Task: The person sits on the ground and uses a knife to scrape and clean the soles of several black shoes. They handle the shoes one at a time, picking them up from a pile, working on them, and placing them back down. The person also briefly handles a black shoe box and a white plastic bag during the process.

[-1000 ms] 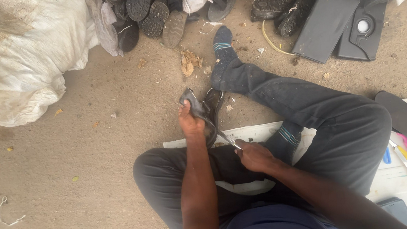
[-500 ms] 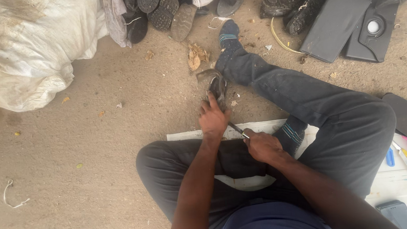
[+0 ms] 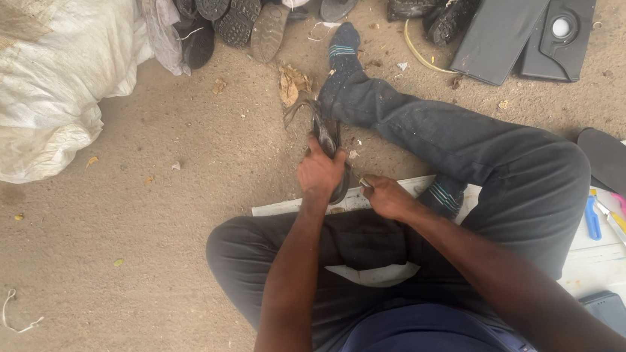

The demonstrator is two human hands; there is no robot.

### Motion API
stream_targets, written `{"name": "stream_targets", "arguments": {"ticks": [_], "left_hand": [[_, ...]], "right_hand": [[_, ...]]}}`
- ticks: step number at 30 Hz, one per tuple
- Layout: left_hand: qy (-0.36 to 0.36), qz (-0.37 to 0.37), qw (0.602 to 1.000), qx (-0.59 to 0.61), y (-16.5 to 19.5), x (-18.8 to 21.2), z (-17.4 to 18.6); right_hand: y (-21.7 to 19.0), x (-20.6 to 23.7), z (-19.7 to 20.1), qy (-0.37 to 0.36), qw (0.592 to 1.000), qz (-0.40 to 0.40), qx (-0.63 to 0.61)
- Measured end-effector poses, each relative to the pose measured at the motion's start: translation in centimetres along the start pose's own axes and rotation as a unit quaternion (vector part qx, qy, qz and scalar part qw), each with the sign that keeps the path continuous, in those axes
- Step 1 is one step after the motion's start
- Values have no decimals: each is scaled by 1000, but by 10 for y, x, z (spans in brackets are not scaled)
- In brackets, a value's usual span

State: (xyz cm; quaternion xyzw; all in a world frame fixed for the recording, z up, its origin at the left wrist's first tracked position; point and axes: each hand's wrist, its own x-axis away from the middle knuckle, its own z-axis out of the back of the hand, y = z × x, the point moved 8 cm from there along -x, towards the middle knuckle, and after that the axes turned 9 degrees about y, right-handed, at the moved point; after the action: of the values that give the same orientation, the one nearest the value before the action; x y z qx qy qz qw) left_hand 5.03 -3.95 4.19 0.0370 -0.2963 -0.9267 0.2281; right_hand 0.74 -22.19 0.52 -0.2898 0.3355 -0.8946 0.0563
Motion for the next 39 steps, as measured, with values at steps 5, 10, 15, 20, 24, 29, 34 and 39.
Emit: {"name": "stream_targets", "arguments": {"ticks": [5,10,15,20,24,29,34,39], "left_hand": [[-3,18,1000,19,-8,1,-4],[14,41,996,79,-22,1,-9],[18,94,983,159,-33,0,-17],[95,124,956,246,-36,4,-19],[153,101,922,341,-38,6,-19],[143,119,888,421,-40,8,-32],[63,220,730,643,-44,9,-55],[10,359,578,733,-63,12,-65]], "right_hand": [[-15,67,0,27,997,55,-52],[-8,52,-17,-68,991,-118,-7],[-36,70,-18,33,999,15,-30],[2,107,-41,-8,997,-75,18],[2,68,-31,55,997,-49,36],[-9,71,-19,122,992,14,19],[-8,95,-26,67,991,-80,-82],[-32,51,-38,36,933,-160,-320]]}}
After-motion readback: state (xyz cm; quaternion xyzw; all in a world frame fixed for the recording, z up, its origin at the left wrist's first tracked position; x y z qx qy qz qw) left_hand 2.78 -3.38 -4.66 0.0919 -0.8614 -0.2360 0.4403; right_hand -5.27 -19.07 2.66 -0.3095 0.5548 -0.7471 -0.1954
